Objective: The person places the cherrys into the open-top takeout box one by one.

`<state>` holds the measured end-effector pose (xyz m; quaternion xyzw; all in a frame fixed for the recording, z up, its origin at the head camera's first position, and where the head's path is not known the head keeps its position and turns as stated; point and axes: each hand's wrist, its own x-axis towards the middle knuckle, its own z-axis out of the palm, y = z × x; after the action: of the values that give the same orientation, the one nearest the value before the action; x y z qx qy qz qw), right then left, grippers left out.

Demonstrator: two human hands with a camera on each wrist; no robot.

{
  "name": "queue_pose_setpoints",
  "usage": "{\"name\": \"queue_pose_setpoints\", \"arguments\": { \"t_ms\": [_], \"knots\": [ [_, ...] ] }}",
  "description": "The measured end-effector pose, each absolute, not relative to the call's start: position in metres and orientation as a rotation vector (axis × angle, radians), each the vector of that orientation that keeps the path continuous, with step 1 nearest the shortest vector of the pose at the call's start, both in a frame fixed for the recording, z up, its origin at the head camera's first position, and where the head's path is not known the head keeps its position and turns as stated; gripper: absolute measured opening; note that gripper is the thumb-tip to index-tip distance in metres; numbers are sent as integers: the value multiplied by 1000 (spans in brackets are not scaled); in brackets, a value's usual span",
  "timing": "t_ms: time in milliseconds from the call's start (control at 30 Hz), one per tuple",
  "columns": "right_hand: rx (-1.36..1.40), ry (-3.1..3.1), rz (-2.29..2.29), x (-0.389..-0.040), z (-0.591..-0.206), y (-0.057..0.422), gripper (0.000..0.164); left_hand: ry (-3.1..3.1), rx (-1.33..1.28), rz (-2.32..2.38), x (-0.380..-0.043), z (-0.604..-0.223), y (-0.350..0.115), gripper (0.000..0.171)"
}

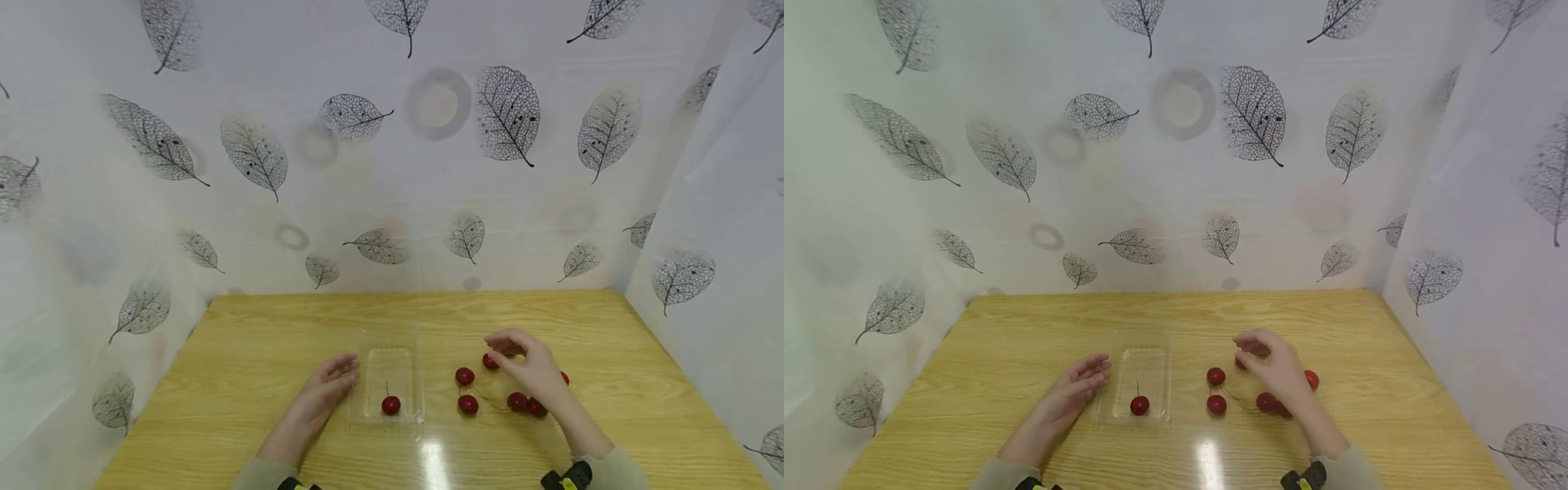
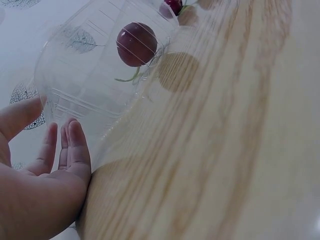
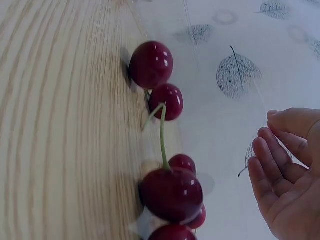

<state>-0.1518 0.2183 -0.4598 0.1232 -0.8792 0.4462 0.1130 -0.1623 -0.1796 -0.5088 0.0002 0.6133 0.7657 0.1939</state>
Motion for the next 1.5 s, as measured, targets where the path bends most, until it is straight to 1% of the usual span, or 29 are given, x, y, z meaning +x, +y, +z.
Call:
{"name": "queue_pose_setpoints", "arguments": {
  "t_ms": [267,767,1200,1500],
  "knots": [
    [320,-2543,1251,-148,-460,242,20,1711,22,2170,-164,-510,-180,65],
    [212,-2521,1209,-142,-462,285,22,1715,15,2162,-163,-507,-179,63],
    [101,-2567,1219,-132,-474,310,22,1709,-11,2161,-162,-508,-179,62],
    [-45,-2676,1185,-127,-483,322,26,1705,25,2163,-163,-509,-180,62]
  ]
}}
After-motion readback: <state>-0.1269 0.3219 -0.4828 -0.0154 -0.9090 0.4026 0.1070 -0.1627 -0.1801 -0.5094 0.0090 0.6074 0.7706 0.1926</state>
